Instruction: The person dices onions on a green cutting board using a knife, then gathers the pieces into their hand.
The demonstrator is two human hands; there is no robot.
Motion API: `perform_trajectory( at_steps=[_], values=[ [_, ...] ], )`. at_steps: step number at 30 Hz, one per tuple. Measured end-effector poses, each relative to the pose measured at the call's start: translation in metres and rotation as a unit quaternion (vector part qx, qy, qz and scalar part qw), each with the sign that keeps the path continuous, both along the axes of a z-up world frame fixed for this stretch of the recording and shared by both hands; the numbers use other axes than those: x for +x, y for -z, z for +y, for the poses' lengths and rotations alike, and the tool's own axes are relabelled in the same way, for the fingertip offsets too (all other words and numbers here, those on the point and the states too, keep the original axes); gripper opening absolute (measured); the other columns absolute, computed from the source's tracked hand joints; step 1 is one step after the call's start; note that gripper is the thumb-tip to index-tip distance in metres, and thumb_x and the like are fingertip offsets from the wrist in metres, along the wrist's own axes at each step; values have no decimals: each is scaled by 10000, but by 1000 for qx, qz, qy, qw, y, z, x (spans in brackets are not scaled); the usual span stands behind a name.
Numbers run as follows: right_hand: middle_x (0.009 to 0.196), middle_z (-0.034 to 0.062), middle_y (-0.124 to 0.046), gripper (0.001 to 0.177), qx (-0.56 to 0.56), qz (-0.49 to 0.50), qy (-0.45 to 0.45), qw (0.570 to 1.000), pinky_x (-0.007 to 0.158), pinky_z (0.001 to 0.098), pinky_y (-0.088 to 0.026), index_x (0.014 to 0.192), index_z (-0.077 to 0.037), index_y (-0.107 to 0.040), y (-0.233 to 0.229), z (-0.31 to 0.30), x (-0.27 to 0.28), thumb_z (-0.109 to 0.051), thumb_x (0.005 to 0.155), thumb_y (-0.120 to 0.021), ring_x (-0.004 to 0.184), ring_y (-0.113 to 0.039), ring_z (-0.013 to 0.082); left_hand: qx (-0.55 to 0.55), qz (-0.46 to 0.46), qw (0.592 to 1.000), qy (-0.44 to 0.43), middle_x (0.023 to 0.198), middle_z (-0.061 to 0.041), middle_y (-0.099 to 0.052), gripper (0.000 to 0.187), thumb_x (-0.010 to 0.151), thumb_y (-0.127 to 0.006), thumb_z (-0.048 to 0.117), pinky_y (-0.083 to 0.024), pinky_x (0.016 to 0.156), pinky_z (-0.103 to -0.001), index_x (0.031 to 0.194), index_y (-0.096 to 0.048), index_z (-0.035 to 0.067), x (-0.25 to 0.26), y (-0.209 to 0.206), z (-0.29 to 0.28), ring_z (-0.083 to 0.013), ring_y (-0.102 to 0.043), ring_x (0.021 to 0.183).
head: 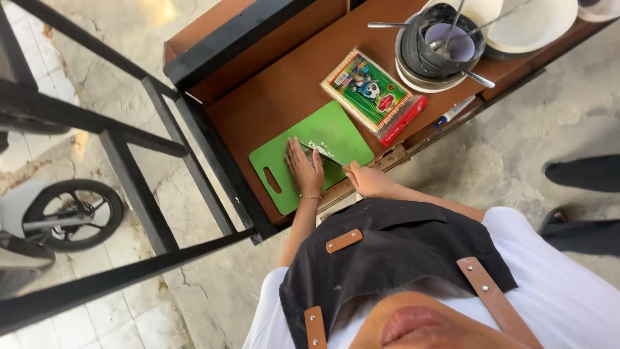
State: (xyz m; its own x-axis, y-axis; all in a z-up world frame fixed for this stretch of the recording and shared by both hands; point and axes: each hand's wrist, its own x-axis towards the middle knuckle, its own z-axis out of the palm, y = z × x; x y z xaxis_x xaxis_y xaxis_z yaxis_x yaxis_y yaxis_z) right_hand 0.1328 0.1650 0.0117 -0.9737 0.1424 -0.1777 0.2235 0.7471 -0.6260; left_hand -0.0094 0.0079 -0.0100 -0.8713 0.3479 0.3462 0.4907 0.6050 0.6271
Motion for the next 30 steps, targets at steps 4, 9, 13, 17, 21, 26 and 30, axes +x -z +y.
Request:
perform_trajectory(
  at_steps=[4, 9, 13, 17, 21, 26, 30],
  values=[
    [802, 218, -674, 281, -38, 23, 32, 999, 639, 540, -489, 1035, -26, -513, -19, 0, 2, -305, 1022, -543, 744, -659, 430, 42, -6, 999, 13, 1668, -241, -304, 663, 1084, -423, 439, -170, 1269, -547, 1585, -314, 18, 0, -5, 1, -393, -271, 1559],
    [762, 177, -607, 249, -142, 139, 78, 977, 606, 478, -469, 921, -17, -557, -40, 2, 10, -249, 1001, -604, 669, -609, 377, 75, -16, 997, 16, 1656, -221, -334, 651, 1091, -382, 469, -182, 1281, -546, 1574, -348, 33, -1, -1, -1, -379, -302, 1555],
    [717, 177, -584, 262, -147, 109, 144, 972, 591, 480, -445, 918, -19, -564, -44, 13, 10, -264, 1010, -583, 620, -587, 377, -97, 8, 995, 22, 1663, -199, -321, 629, 1070, -408, 470, -148, 1254, -567, 1555, -380, 70, -5, -2, 5, -369, -272, 1556],
    [737, 222, -584, 367, -90, 124, 199, 968, 601, 500, -431, 895, 2, -521, -21, 23, 10, -311, 1086, -518, 653, -578, 411, -47, -22, 994, 91, 1619, -144, -420, 593, 1064, -433, 433, -150, 1268, -562, 1552, -422, 96, -1, -10, 2, -353, -326, 1539],
    [693, 251, -576, 403, -89, 72, 191, 975, 594, 518, -438, 894, 2, -504, 1, 22, 13, -349, 1089, -481, 618, -580, 436, 53, -55, 988, 137, 1583, -137, -509, 513, 1081, -460, 380, -212, 1289, -551, 1509, -490, 97, 2, -21, -4, -338, -445, 1500],
    [743, 260, -618, 410, -88, 44, 156, 983, 628, 521, -467, 949, 4, -519, 9, -8, 18, -381, 1080, -470, 677, -611, 460, 138, -61, 979, 140, 1594, -191, -478, 470, 1103, -498, 339, -337, 1262, -480, 1470, -489, 45, 4, -21, -9, -353, -471, 1480],
    [848, 276, -654, 385, -106, 19, 133, 985, 684, 525, -483, 1052, -1, -524, 14, -26, 17, -377, 1077, -444, 771, -635, 472, 90, -21, 988, 123, 1601, -192, -445, 516, 1063, -537, 352, -325, 1252, -471, 1467, -475, 38, -1, -13, -3, -361, -423, 1500]
  ],
)
